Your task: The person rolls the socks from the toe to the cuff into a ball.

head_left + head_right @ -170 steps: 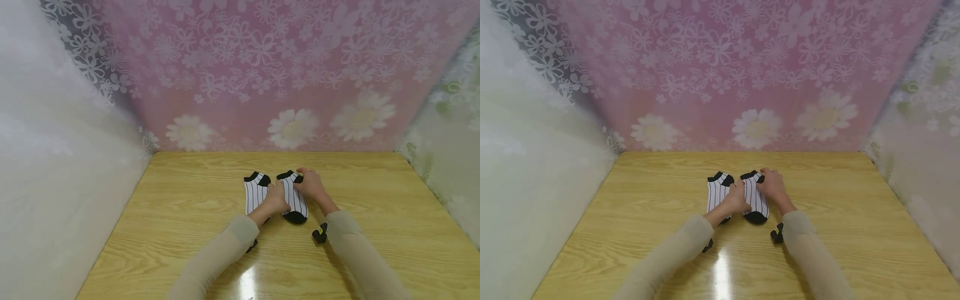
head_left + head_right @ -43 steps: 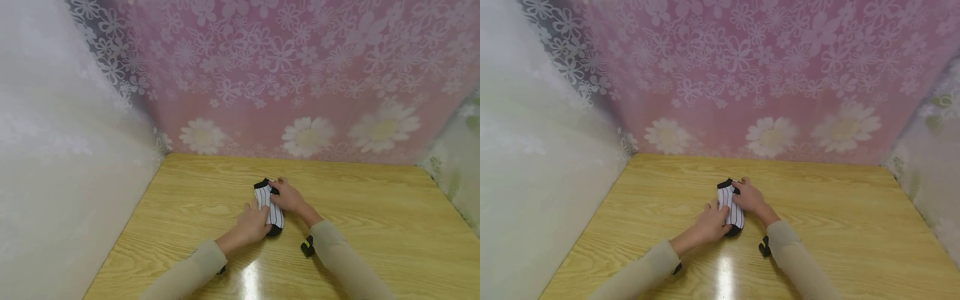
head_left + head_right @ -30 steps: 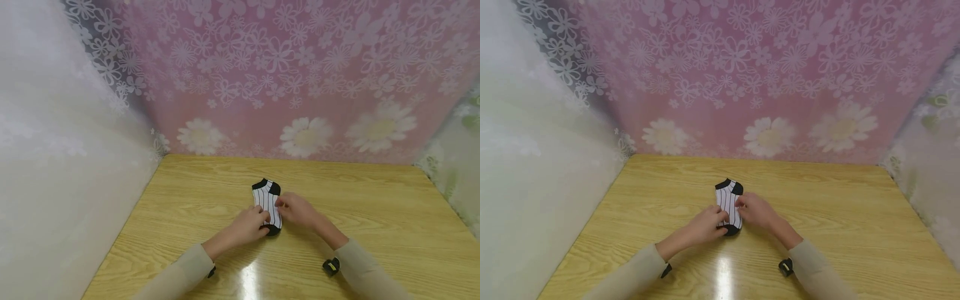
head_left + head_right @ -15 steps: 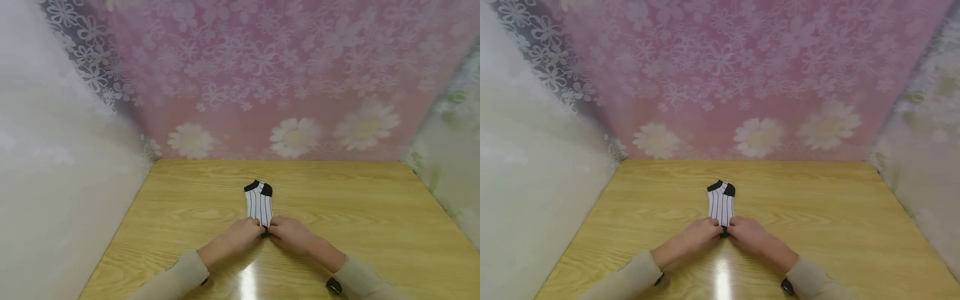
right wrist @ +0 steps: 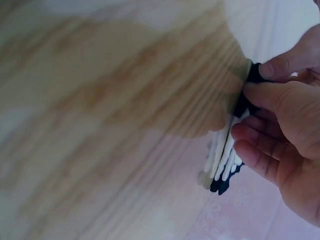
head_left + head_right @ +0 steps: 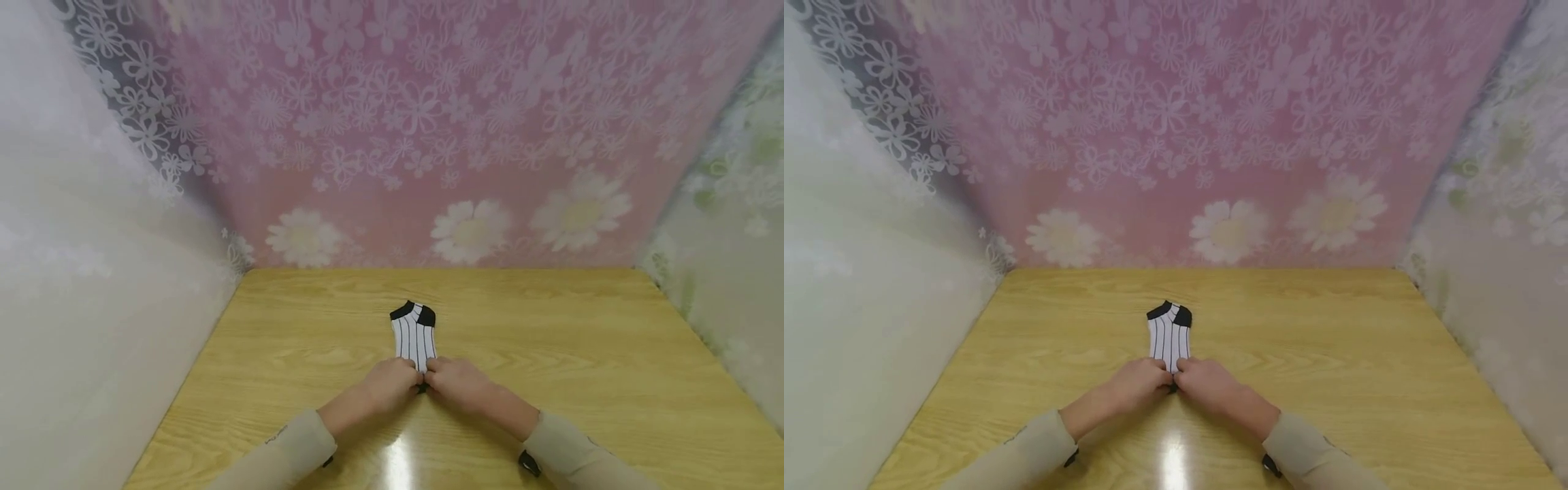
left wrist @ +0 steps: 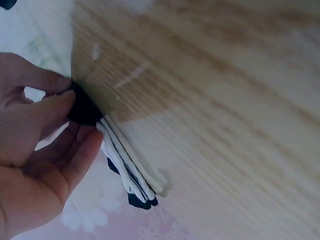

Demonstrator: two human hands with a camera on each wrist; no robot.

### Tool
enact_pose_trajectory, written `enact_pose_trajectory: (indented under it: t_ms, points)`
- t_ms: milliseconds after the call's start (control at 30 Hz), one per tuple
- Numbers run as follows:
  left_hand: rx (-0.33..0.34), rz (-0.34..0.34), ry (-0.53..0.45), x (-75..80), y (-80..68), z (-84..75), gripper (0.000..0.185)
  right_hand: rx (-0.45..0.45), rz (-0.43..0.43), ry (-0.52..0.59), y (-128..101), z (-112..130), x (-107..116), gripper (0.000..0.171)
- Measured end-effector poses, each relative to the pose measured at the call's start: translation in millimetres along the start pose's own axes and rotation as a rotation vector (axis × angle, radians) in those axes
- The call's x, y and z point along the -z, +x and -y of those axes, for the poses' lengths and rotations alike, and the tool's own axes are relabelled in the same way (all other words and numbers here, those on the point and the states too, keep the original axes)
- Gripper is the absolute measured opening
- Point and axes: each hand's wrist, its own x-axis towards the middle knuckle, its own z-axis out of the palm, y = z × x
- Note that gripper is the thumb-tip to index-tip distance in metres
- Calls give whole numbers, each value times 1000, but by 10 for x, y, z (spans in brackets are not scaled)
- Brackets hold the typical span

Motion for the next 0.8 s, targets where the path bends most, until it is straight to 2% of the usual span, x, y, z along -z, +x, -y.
enact_pose_trajectory:
  t_ms: [133, 233, 400, 500, 567, 633, 733, 800]
  points:
    - [-3, 12, 38, -18, -59, -17, 6, -22, 25, 71, 7, 18, -56, 11]
    - [21, 29, 43, -35, -82, -18, 8, -103, 52, 252, 13, -35, -73, 9]
    - [35, 27, 117, -95, -69, 13, 12, -241, 128, 606, 78, -199, -91, 13]
    - [35, 36, 136, -104, -49, 50, 15, -288, 156, 717, 123, -255, -90, 14]
    - [37, 38, 108, -98, -39, 82, 16, -300, 144, 675, 127, -237, -84, 12]
    - [33, 29, 38, -90, -18, 125, 15, -284, 112, 553, 100, -188, -71, 8]
    - [37, 17, -118, -92, 19, 205, 14, -207, 31, 329, 48, -83, -51, 16]
    - [69, 24, -248, -84, 34, 259, 14, -137, -20, 212, 42, -31, -35, 18]
